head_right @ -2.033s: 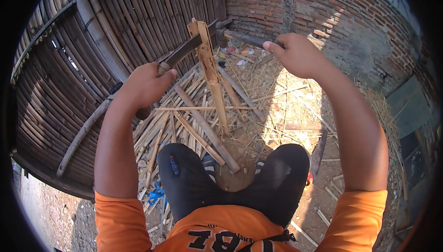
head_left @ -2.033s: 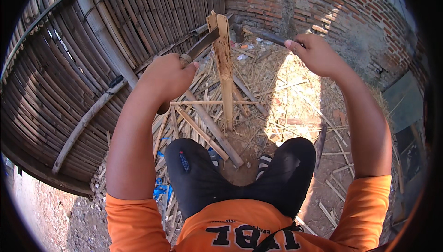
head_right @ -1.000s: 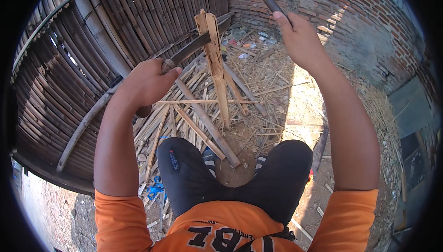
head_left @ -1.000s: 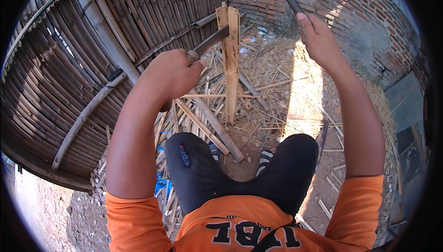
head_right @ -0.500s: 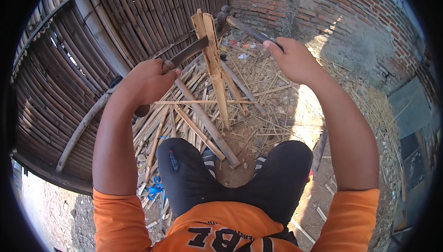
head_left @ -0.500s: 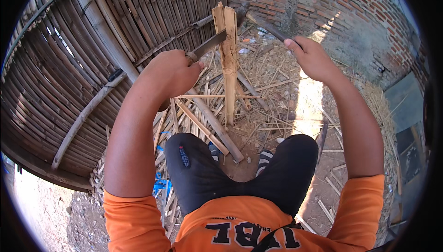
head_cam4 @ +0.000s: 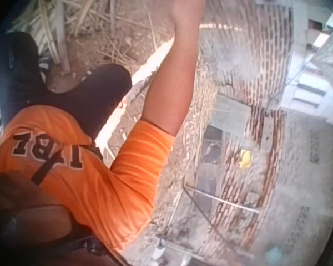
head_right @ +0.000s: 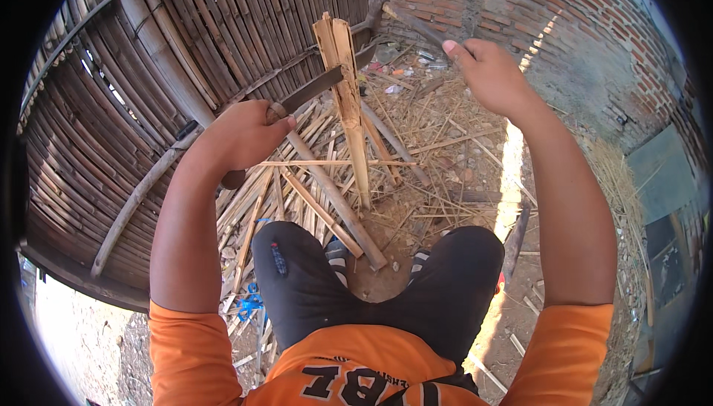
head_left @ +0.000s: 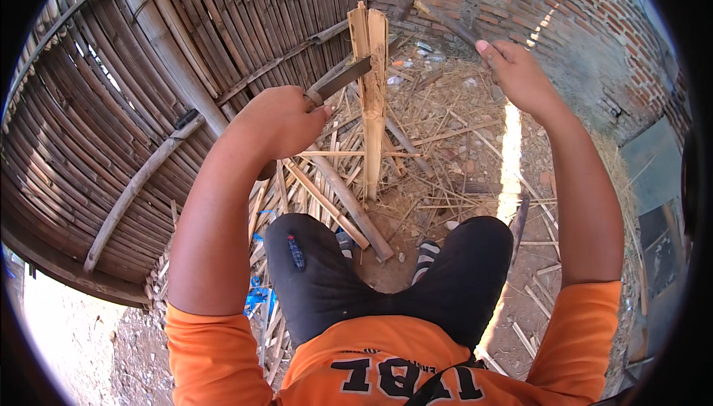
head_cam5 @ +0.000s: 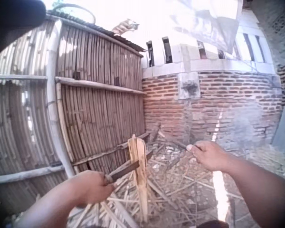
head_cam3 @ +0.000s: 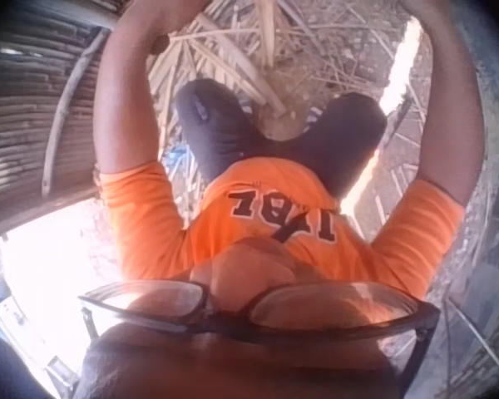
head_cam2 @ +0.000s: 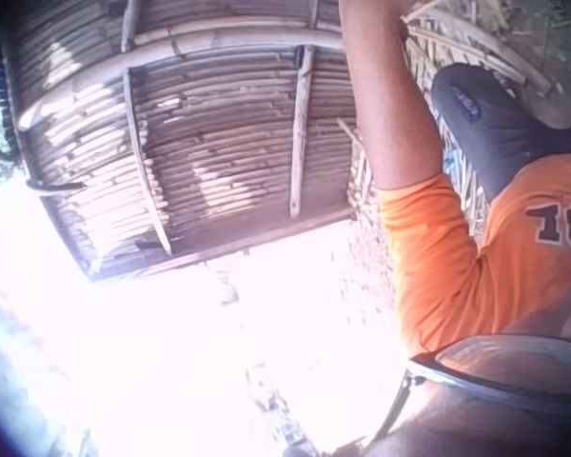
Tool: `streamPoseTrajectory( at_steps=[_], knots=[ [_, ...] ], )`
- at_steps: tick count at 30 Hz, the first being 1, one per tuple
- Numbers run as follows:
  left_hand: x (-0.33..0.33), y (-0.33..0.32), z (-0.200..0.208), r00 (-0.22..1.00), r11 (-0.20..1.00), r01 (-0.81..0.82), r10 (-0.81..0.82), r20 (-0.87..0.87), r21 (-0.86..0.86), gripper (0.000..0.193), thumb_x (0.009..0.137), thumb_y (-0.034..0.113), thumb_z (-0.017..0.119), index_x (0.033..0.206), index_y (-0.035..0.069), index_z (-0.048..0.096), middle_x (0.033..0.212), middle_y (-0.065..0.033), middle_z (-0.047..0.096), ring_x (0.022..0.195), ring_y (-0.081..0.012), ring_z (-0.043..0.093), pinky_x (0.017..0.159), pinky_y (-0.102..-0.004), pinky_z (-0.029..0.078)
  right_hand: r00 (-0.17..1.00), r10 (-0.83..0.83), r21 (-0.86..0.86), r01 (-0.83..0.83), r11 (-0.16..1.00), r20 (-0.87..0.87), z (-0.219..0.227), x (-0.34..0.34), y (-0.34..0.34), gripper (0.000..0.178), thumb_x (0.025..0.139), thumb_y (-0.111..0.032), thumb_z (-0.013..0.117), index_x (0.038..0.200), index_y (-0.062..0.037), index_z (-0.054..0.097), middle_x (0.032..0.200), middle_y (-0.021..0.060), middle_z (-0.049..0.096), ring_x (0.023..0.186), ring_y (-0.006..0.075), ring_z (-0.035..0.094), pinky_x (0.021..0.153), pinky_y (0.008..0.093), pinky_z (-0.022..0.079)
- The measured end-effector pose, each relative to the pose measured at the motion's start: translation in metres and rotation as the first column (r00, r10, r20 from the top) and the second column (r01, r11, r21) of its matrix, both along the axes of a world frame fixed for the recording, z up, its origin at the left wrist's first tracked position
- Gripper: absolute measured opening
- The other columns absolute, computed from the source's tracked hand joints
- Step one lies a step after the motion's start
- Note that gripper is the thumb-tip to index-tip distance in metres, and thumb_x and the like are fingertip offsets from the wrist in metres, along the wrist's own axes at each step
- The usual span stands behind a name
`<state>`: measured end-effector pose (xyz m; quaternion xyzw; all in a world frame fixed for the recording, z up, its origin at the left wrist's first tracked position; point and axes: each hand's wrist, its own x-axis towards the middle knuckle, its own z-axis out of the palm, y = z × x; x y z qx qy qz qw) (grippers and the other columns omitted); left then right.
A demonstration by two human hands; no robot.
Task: The person splits a piece of bamboo by placing a large knife against the top end and striking the back of the blade with a hammer.
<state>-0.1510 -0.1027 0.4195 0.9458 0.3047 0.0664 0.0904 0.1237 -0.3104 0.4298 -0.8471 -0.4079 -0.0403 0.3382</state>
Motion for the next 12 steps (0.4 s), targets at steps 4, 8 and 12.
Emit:
streamPoseTrajectory(
  at_steps=[4, 8, 12],
  knots=[
    [0.003, -0.002, 0.002, 1.0, 1.0, -0.007, 0.007, -0.029, -0.005, 0.058, 0.096, 0.045, 0.058, 0.101, -0.012, 0.068, 0.096, -0.0343, 0.068, 0.1, -0.047, 0.067, 0.088, -0.0497, 0.052, 0.999, -0.006, 0.16, 0.0, 0.987, 0.038, -0.012, -0.009, 0.005, 0.059, 0.105, -0.054, 0.048, 0.09, 0.0006, 0.062, 0.072, 0.0101, 0.056, 0.067, 0.0237, 0.053, 0.066, 0.0416, 0.045],
    [-0.002, -0.002, 0.002, 0.999, 1.0, -0.004, 0.004, -0.036, 0.012, 0.06, 0.095, 0.046, 0.059, 0.102, -0.013, 0.068, 0.098, -0.0353, 0.068, 0.101, -0.0472, 0.067, 0.089, -0.0497, 0.052, 0.988, 0.103, -0.097, -0.092, 0.991, 0.111, -0.042, -0.014, 0.008, 0.059, 0.105, -0.054, 0.047, 0.09, 0.0005, 0.064, 0.07, 0.0095, 0.056, 0.064, 0.0232, 0.052, 0.064, 0.0416, 0.044],
    [-0.002, -0.004, 0.001, 0.998, 1.0, 0.004, -0.003, -0.055, 0.012, 0.06, 0.094, 0.047, 0.059, 0.104, -0.011, 0.069, 0.1, -0.035, 0.068, 0.102, -0.047, 0.067, 0.092, -0.05, 0.051, 0.997, -0.048, -0.063, 0.051, 0.997, 0.056, -0.009, 0.011, 0.006, 0.055, 0.103, -0.055, 0.05, 0.113, -0.0062, 0.072, 0.079, 0.0142, 0.063, 0.075, 0.0244, 0.06, 0.073, 0.0427, 0.047]
  ],
)
